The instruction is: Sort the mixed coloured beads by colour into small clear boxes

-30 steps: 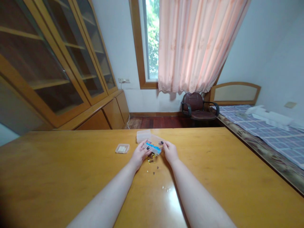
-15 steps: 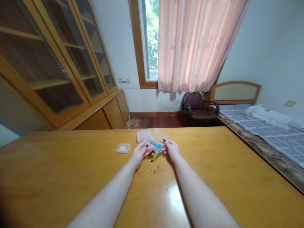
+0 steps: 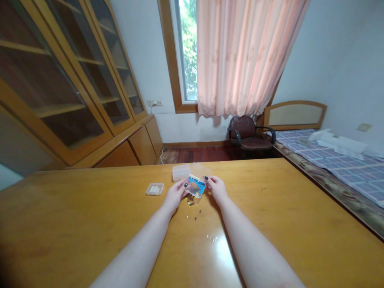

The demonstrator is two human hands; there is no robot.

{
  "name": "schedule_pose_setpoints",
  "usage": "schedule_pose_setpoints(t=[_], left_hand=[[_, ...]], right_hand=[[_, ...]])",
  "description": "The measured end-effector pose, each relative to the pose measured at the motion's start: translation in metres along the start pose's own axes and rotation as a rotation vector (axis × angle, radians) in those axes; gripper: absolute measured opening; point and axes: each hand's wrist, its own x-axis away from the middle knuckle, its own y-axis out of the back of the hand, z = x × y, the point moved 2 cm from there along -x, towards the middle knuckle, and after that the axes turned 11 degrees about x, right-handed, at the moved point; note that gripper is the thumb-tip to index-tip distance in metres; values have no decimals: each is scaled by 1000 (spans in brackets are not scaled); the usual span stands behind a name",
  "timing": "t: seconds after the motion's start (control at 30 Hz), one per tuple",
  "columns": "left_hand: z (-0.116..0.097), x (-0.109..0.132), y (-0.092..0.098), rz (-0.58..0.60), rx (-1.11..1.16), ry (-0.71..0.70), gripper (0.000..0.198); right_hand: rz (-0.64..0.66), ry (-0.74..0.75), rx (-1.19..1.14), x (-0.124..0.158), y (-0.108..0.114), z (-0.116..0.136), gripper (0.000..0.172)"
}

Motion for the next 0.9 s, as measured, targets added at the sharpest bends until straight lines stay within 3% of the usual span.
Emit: schedule_pose_setpoints(t=[0.23,0.47,0.9], left_hand=[[-12,-2,9,-40,-209,-194,33],[-9,-3,5,-9,-211,-282,42],[-21,3,8,13,-491,-498,45]], right_hand=[[65,196,101,7,-5,5,31],[-29,188,169,4,-2,2,23],[-11,94,78,7,-6,-2,28]])
